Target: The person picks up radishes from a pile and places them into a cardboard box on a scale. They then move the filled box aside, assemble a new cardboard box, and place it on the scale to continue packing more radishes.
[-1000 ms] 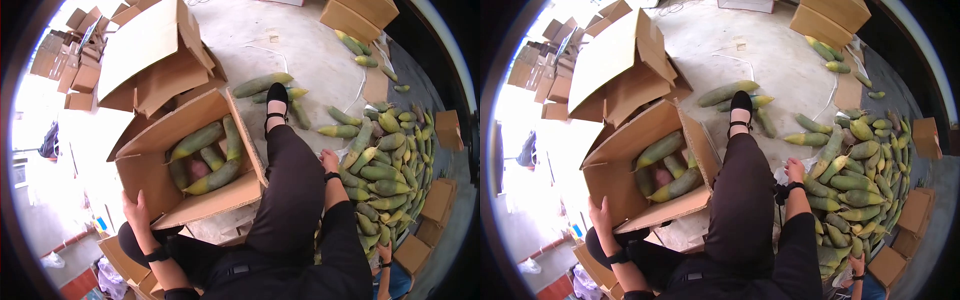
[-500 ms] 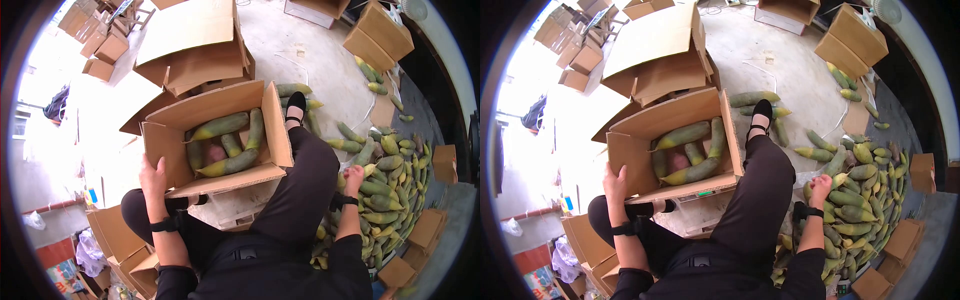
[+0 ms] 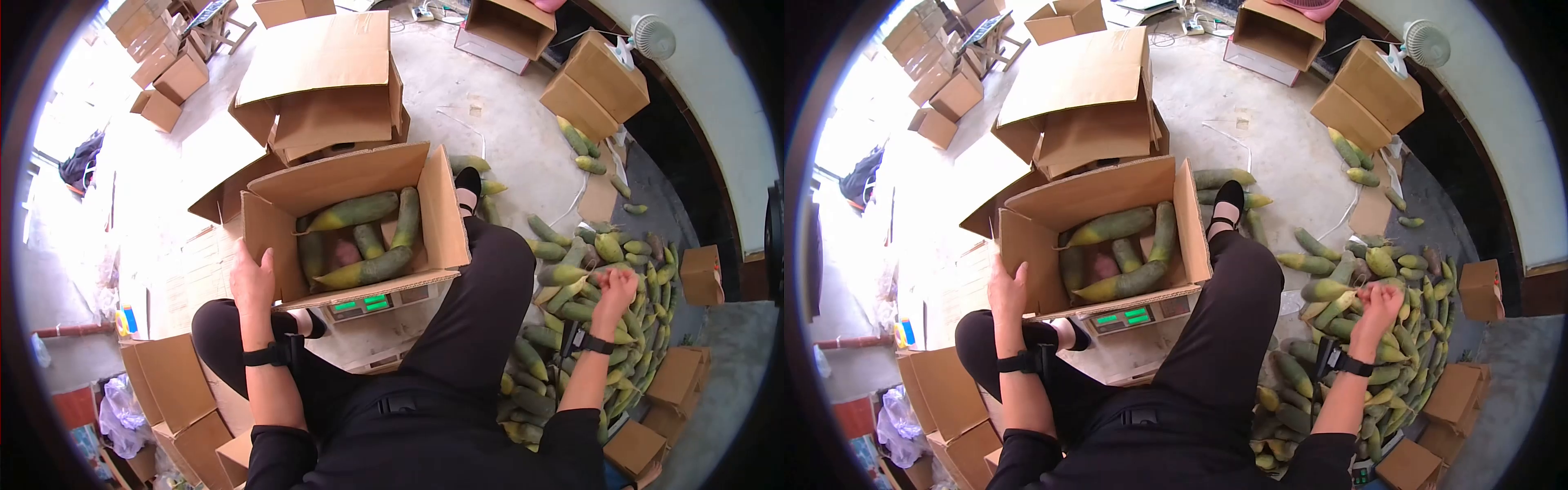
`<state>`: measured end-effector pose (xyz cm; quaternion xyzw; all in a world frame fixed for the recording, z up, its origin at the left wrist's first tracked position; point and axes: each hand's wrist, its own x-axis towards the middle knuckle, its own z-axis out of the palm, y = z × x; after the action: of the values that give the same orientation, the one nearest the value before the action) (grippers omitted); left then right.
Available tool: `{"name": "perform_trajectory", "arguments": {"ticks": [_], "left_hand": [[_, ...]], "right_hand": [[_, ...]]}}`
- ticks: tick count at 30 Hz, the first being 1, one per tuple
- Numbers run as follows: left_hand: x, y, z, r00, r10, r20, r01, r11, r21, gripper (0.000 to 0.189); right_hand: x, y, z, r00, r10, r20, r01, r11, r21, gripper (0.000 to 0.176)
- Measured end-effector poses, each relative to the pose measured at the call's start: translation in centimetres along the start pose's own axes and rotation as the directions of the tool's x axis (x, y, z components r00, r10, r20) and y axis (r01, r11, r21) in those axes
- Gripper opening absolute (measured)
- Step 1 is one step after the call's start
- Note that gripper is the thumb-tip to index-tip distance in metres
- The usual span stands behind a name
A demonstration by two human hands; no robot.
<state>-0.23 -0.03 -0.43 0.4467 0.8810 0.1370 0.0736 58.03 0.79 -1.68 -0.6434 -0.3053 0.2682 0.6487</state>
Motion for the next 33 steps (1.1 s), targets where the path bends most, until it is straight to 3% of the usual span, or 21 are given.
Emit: {"name": "perform_trajectory", "arguments": {"ticks": [4, 9, 10, 12, 13, 16, 22, 24, 28, 29, 31, 32, 33], "left_hand": [[-0.3, 0.0, 0.0, 0.999, 0.015, -0.028, -0.015, 1.000, 0.028, 0.056], [-0.1, -0.2, 0.2, 0.998, 0.037, -0.052, -0.035, 0.999, 0.041, 0.055], [0.0, -0.3, 0.3, 0.998, 0.043, -0.054, -0.041, 0.998, 0.038, 0.054], [0.0, -0.3, 0.1, 0.997, 0.047, -0.058, -0.045, 0.998, 0.036, 0.053], [0.0, -0.1, -0.2, 0.998, 0.043, -0.045, -0.042, 0.999, 0.018, 0.053], [-0.1, 0.0, -0.2, 0.998, 0.038, -0.043, -0.038, 0.999, 0.008, 0.052], [-0.1, -0.2, 0.0, 0.998, 0.040, -0.057, -0.040, 0.999, -0.005, 0.051], [-0.1, -0.1, 0.0, 0.997, 0.047, -0.068, -0.047, 0.999, 0.007, 0.050], [-0.3, 0.4, -0.6, 0.999, 0.021, -0.024, -0.022, 0.998, -0.056, 0.049], [-0.3, 0.4, -0.6, 1.000, 0.004, -0.009, -0.004, 0.997, -0.079, 0.049], [-0.3, 0.1, -0.5, 0.999, 0.033, -0.019, -0.034, 0.996, -0.083, 0.049], [-0.3, 0.0, -0.4, 0.998, 0.058, -0.034, -0.061, 0.994, -0.088, 0.048], [-0.1, -0.1, -0.4, 0.998, 0.057, -0.031, -0.059, 0.994, -0.088, 0.048]], "right_hand": [[0.2, -7.9, 5.9, 0.967, -0.199, 0.158, 0.189, 0.979, 0.073, 0.012], [-0.8, -17.0, 12.0, 0.848, -0.437, 0.300, 0.362, 0.891, 0.273, 0.010], [-1.3, -18.6, 13.1, 0.847, -0.438, 0.300, 0.363, 0.890, 0.275, 0.010], [-2.3, -21.2, 15.3, 0.732, -0.562, 0.384, 0.398, 0.811, 0.428, 0.011], [-2.8, -22.2, 16.4, 0.732, -0.562, 0.385, 0.397, 0.811, 0.430, 0.011], [-4.1, -23.5, 19.6, 0.588, -0.621, 0.517, 0.226, 0.741, 0.632, 0.010], [-11.2, -20.2, 28.3, 0.530, -0.473, 0.704, -0.081, 0.798, 0.598, 0.010], [-14.1, -17.8, 31.0, 0.504, -0.332, 0.797, -0.235, 0.836, 0.496, 0.012], [-17.0, -11.7, 34.4, 0.356, -0.104, 0.929, -0.389, 0.887, 0.249, 0.012], [-16.7, -9.8, 34.4, 0.360, -0.099, 0.928, -0.391, 0.887, 0.247, 0.012], [-15.3, -7.3, 33.8, 0.341, 0.011, 0.940, -0.084, 0.996, 0.019, 0.010], [-14.6, -6.6, 33.4, 0.341, 0.011, 0.940, -0.085, 0.996, 0.019, 0.010], [-14.0, -6.2, 32.8, 0.361, 0.015, 0.932, 0.081, 0.996, -0.047, 0.009]]}}
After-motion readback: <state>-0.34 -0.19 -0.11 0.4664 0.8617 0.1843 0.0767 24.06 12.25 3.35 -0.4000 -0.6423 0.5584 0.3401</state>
